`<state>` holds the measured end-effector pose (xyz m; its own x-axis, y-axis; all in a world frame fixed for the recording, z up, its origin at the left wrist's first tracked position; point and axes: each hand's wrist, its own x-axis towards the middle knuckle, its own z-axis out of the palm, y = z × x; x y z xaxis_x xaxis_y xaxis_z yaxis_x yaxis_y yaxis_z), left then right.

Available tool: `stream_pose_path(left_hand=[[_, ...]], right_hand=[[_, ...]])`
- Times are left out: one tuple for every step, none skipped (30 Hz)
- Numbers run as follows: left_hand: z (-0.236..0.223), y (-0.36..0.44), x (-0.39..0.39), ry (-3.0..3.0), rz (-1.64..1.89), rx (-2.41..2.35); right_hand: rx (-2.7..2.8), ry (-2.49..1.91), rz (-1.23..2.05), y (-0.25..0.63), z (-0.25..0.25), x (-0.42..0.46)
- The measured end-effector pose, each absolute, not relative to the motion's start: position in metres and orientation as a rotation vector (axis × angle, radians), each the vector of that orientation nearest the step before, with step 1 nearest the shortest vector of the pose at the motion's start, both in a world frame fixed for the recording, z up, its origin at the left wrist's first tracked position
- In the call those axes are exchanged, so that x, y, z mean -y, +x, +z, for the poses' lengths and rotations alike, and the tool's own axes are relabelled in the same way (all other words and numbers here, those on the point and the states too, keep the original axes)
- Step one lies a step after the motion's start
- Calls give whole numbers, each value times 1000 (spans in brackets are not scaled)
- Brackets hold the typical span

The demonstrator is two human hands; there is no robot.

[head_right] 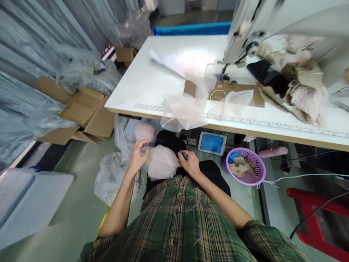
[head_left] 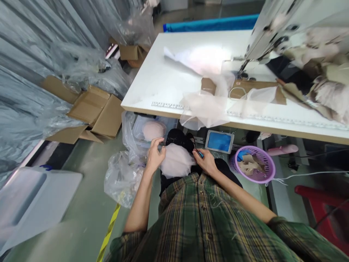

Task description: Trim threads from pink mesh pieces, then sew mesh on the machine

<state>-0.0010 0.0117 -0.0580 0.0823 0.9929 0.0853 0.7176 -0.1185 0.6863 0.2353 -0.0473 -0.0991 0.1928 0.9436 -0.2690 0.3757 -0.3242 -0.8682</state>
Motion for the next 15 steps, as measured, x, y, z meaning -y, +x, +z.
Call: stream_pose_path(left_hand=[[-49, 4, -15, 1943, 865, -1654], [-39, 11, -20, 1983, 961, -1617], [-28, 19, -25, 2014, 1048, -1577], [-16, 28, -30, 2041, 1137, -1547], [-5, 38, -37, 2070, 1228, -1529], [7, 49, -44, 2107, 1321, -1515], [18, 60, -52, 2160, 1407, -1494], [29, 71, -61, 2234, 1465, -1456], [38, 82, -71, 2332, 1469, -1389], [46, 92, -80, 2442, 1407, -1292], [52, 101, -89, 2545, 1289, -1182], [56, 109, -97, 2627, 1138, -1079], [58, 115, -103, 2675, 980, -1008], [59, 119, -106, 2683, 848, -985], [59, 121, -108, 2651, 767, -1019]], right_hand=[[1233, -1803, 1045, 237, -95, 45], [1227, -1785, 998, 240, -92, 43], [1221, -1761, 963, 242, -89, 41], [1214, -1737, 934, 244, -86, 39], [1206, -1717, 911, 246, -83, 37], [1195, -1698, 891, 248, -81, 36], [1178, -1677, 872, 249, -79, 34], [1156, -1652, 856, 250, -77, 33], [1133, -1624, 840, 251, -76, 32], [1109, -1595, 824, 252, -74, 31], [1083, -1567, 807, 253, -73, 30], [1059, -1544, 791, 253, -71, 29], [1039, -1526, 777, 254, -69, 28], [1019, -1510, 768, 256, -67, 26], [1000, -1493, 764, 257, -65, 25]])
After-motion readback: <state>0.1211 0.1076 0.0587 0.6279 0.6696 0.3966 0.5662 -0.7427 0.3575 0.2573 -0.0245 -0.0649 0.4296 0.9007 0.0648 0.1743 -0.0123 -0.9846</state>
